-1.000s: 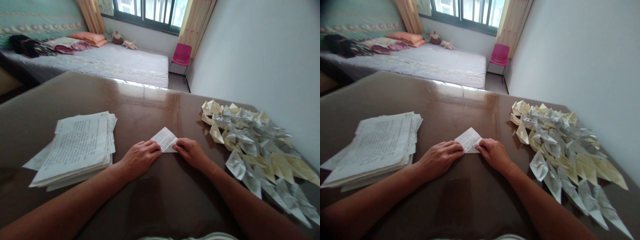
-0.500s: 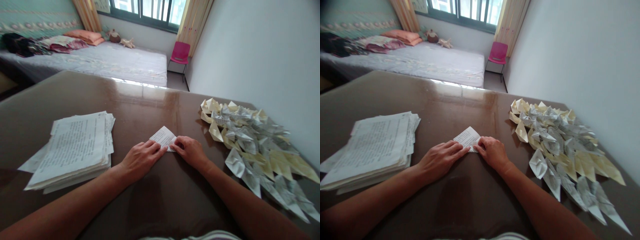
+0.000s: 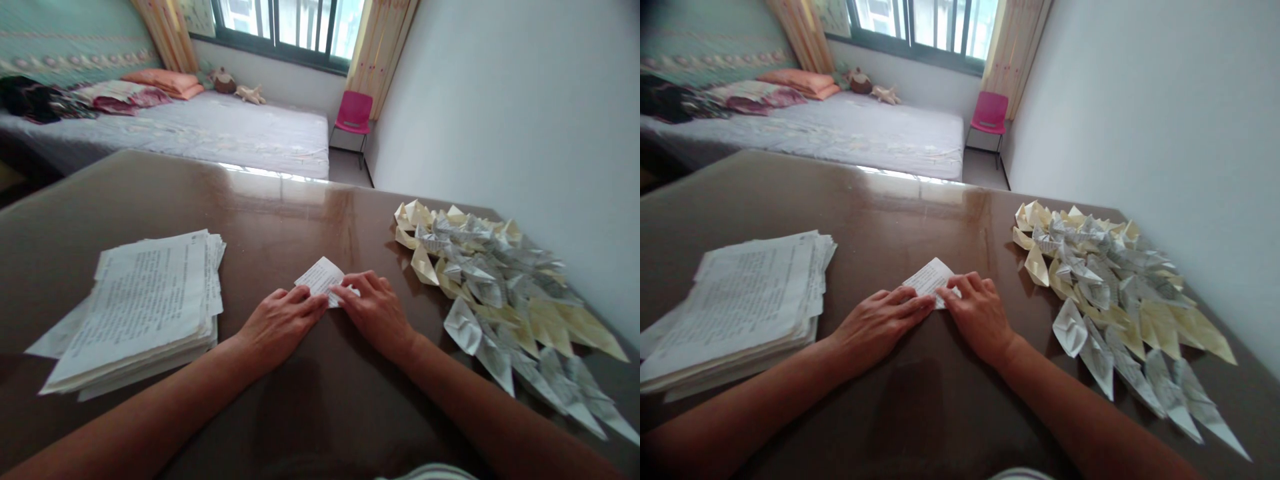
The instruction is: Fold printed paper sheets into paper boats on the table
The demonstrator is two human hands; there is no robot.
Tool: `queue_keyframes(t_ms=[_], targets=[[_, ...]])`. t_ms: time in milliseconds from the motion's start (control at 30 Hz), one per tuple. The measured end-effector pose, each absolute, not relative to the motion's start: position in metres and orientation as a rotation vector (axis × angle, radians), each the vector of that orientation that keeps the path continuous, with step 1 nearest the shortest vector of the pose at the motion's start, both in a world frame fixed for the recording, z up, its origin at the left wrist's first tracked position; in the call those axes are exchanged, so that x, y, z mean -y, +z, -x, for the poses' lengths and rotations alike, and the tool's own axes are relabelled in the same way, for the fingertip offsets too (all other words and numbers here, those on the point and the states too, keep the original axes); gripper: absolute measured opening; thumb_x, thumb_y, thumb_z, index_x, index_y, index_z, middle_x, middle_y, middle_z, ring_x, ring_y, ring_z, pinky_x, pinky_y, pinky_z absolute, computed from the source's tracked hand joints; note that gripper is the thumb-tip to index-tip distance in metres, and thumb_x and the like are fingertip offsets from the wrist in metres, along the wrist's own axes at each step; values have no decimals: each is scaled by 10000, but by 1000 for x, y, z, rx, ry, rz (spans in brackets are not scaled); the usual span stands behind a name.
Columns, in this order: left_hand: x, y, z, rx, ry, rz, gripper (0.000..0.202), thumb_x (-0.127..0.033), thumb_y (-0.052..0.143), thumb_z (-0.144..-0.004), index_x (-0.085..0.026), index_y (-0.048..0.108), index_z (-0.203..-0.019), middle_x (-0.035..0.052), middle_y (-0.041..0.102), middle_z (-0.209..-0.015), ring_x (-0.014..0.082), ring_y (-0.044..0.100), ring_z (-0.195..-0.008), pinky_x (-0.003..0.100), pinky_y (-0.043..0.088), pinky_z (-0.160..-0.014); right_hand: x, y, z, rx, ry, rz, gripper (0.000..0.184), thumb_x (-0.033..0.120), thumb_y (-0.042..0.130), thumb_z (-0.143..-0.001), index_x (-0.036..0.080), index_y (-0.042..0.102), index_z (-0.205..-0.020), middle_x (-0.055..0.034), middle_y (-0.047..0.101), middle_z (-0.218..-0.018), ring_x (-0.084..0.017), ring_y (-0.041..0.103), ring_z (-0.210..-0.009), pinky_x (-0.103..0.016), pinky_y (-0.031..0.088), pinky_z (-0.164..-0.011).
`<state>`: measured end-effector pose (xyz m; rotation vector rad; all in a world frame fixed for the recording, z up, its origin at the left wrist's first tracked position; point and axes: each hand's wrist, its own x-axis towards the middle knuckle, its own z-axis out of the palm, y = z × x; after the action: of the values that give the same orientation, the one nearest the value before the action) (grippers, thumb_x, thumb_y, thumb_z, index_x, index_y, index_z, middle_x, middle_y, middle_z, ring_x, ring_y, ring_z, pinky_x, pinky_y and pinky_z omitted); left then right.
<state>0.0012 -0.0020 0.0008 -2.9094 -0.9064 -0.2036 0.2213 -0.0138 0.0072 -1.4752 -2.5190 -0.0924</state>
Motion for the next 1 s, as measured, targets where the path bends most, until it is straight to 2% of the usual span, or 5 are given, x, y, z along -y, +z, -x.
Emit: queue_keyframes(t_ms=[300,467,667,867,1000], targets=[[1,-1,-1,893,-205,2906,315,-233,439,-958,-242,541,-1256,-23,565,-1328,197,495,-1117,334,429,-780,56,16,-229,2770,-399,1602,391,149,502,-904,124,516,-1294,-134,621,-1110,-260,515,-952,-397,345,-700],[-1,-1,1,894,-207,2907,316,-225,439,-956,-263,539,-1254,-15,570,-1319,211,503,-1135,341,456,-814,45,25,-226,2761,-338,1641,199,172,512,-908,178,620,-1074,-105,642,-1035,-259,523,-943,-385,354,-703],[-8,3,7,1046,-202,2839,358,-194,504,-919,-223,525,-1275,54,559,-1323,248,499,-1180,375,489,-890,18,30,-212,2874,-236,1517,196,145,488,-917,184,611,-1064,-92,657,-1056,-241,556,-933,-345,383,-698],[-11,10,7,1081,-177,2827,396,-99,519,-880,-173,524,-1269,100,547,-1326,233,566,-1077,345,530,-825,-1,27,-221,2898,-288,1424,222,178,493,-923,191,603,-1116,-98,654,-1118,-240,573,-956,-346,399,-738],[-10,11,5,950,-247,2890,295,-111,517,-887,-158,578,-1172,85,628,-1166,206,574,-993,319,521,-803,-9,19,-232,2829,-243,1400,228,187,502,-925,200,606,-1128,-74,642,-1178,-234,561,-987,-355,419,-779]])
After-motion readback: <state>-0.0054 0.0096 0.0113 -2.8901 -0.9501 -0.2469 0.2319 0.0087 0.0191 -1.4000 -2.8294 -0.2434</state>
